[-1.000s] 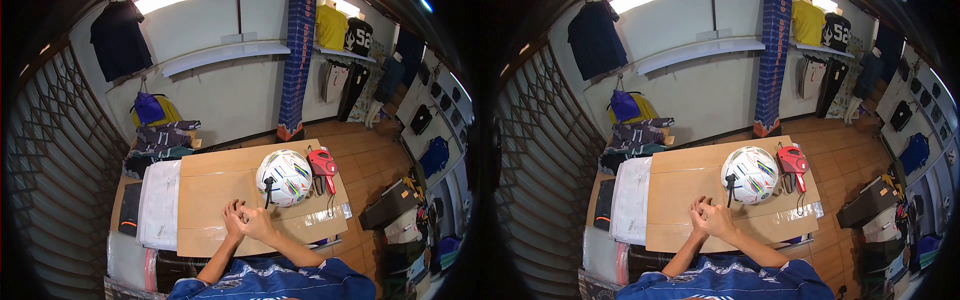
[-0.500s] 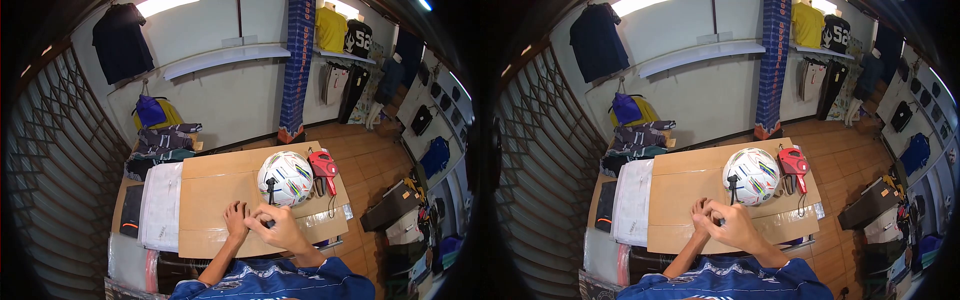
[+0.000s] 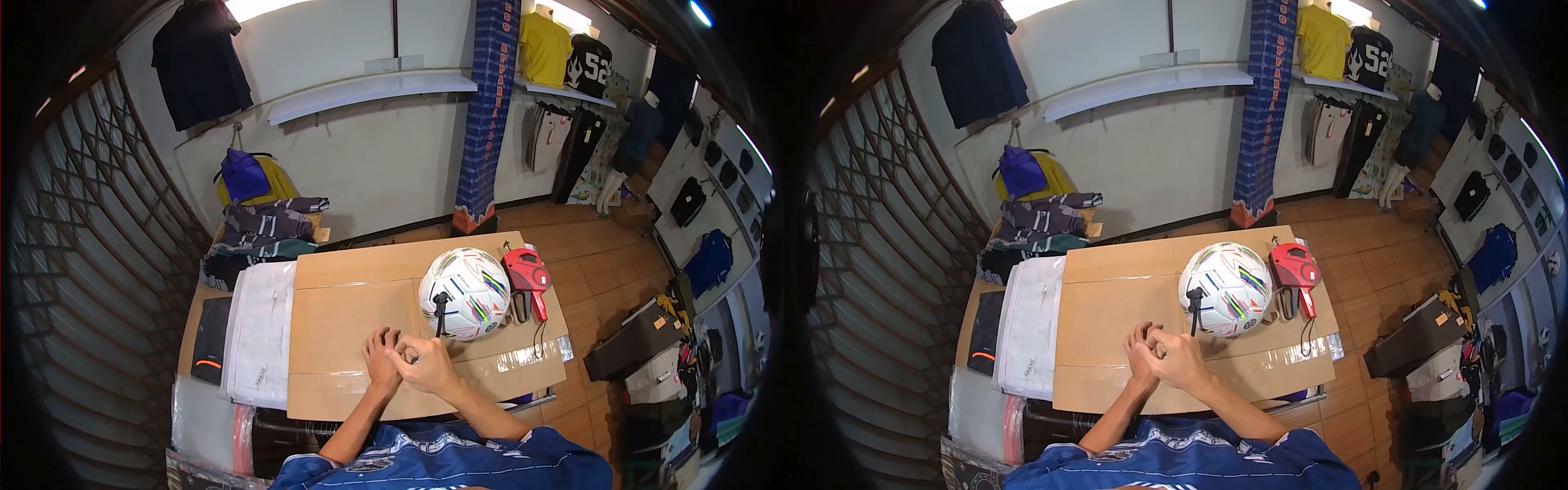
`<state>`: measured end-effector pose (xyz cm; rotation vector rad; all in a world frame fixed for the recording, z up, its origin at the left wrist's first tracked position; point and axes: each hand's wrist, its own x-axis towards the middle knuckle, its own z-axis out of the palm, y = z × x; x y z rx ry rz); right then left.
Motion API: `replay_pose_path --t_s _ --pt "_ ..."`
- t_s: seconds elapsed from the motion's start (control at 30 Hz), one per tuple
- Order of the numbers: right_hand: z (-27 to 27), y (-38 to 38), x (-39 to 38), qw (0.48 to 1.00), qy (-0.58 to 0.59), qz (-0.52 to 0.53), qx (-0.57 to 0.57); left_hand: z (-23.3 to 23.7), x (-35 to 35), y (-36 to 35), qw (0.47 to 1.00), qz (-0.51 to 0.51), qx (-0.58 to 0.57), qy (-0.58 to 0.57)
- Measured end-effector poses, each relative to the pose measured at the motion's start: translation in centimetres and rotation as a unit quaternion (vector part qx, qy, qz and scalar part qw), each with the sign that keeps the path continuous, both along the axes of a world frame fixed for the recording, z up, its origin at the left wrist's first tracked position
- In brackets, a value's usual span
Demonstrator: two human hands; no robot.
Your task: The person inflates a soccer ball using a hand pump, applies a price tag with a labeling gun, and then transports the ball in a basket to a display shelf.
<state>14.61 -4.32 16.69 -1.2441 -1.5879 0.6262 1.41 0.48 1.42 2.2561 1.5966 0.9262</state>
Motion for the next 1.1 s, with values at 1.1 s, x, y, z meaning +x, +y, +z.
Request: replay_pose_path --t_s 1.1 --pt "-0.8 0.3 -0.9 0.999 0.036 -0.01 -0.009 -1.0 0.3 -0.1 0.999 0.029 -0.006 -0.014"
